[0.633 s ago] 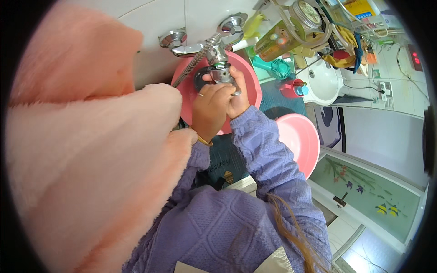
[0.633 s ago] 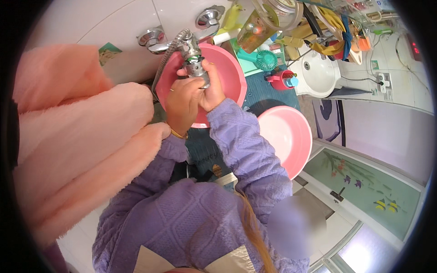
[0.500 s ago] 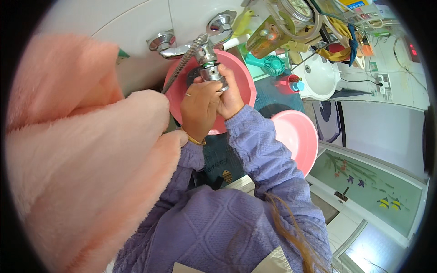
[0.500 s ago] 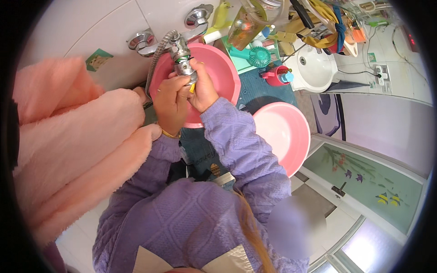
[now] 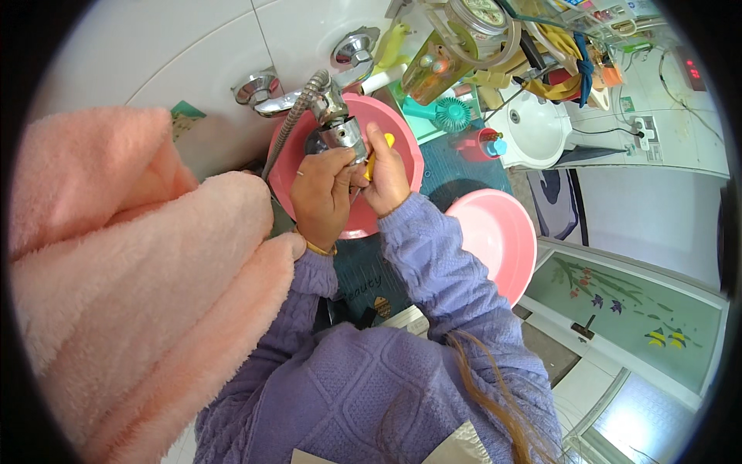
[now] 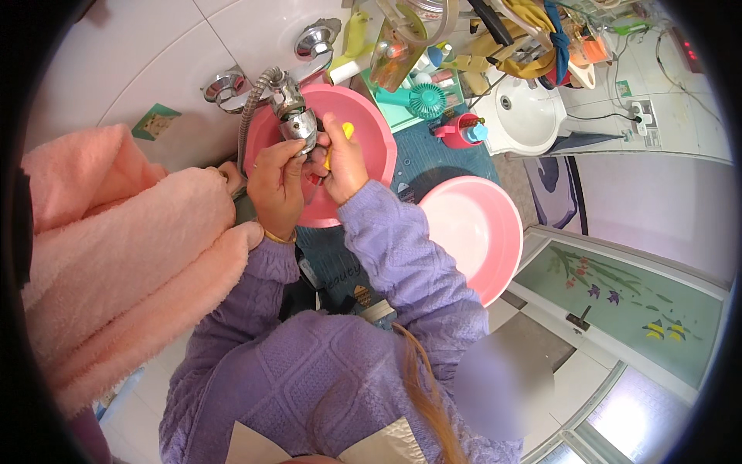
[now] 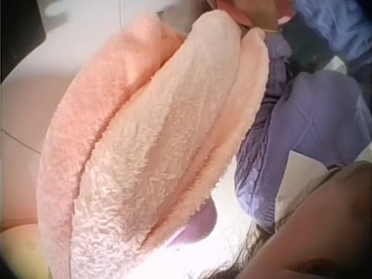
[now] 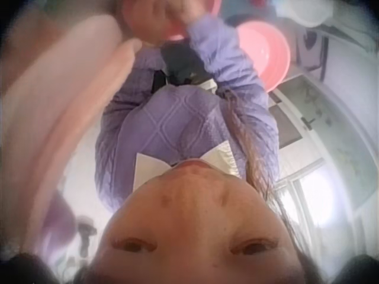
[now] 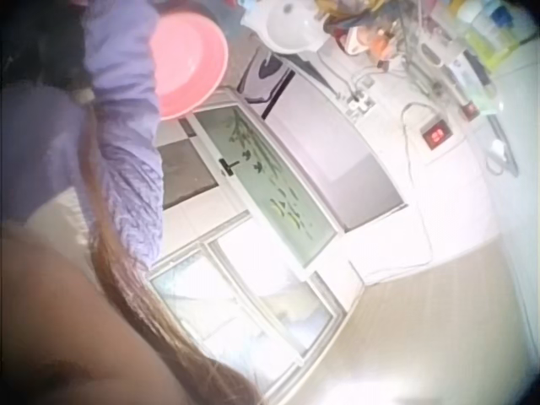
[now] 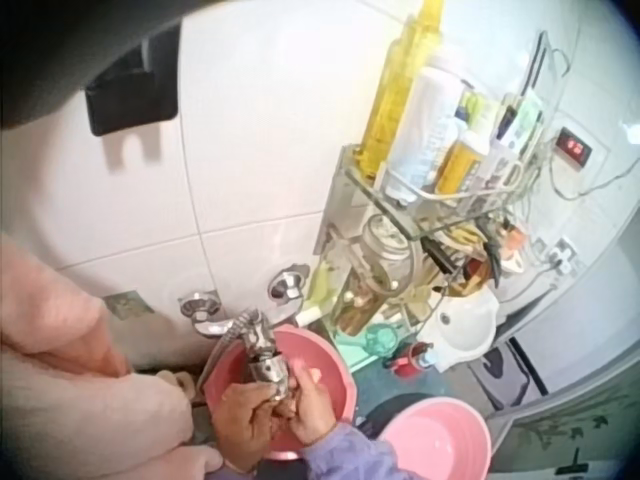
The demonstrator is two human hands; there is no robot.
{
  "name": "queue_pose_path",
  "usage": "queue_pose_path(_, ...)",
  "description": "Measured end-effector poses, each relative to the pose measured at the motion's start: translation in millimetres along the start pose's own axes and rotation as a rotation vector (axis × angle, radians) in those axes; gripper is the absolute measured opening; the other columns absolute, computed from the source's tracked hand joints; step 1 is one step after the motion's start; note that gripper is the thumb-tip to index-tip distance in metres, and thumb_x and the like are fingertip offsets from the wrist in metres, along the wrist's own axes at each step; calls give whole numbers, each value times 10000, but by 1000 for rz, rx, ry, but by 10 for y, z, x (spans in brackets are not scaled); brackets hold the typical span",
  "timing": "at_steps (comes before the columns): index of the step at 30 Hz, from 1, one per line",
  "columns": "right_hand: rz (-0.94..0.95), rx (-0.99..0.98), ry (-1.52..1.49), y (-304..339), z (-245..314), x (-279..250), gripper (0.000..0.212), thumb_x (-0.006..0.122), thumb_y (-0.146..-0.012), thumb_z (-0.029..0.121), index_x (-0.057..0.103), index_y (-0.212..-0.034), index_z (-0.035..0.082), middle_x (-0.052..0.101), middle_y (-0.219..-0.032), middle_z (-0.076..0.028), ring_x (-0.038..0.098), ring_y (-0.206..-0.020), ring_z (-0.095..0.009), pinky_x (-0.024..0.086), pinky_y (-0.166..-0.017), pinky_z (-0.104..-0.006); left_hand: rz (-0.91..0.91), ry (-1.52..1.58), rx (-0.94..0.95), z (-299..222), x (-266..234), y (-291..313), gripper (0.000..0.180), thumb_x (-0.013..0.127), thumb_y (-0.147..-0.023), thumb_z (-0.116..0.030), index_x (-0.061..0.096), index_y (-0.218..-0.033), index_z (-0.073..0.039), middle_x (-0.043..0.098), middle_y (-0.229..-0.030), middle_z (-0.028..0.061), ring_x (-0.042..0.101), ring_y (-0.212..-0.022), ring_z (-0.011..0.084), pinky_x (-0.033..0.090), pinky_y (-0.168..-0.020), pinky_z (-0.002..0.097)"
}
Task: The person retrieves a screwdriver and proceeds to a bathroom sink. They use the screwdriver to unscrew and remove the faucet handle, then manipulate the internal components of the faucet assembly over a pink basin.
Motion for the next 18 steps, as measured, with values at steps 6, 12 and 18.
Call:
queue_pose_path(6,-35,-125,426,184,286,-150,197,532,-861,105,574,-1037,26,454,-635,12,423,-500,-60,320,-386,-182,27,-6,38,-21,-1,-4,148,620,-780,-6,607,-925,-32,637,-898,113,597,-799,279,479,-690,342)
queue_pose_path(12,-118,-786,887,698,1237,89,193,556,-895,194,581,-877,4,575,-744,-20,493,-599,-64,413,-550,-227,33,-1,57,-35,3,2,144,599,-789,-5,604,-932,-23,630,-892,120,592,-804,286,476,-706,350)
queue_pose_path(18,43,-1054,1110,1400,1367,653,103,606,-824,87,612,-851,-13,617,-756,-65,553,-644,-107,435,-579,-225,41,-13,52,-49,-6,3,148,589,-785,0,606,-930,-20,630,-900,123,590,-809,286,475,-713,350)
Point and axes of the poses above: each hand's wrist, its own y-axis away from the middle knuckle, its own x-axis out of the palm, z = x × y, the point moved 9 cm from there along -y, towards the middle knuckle
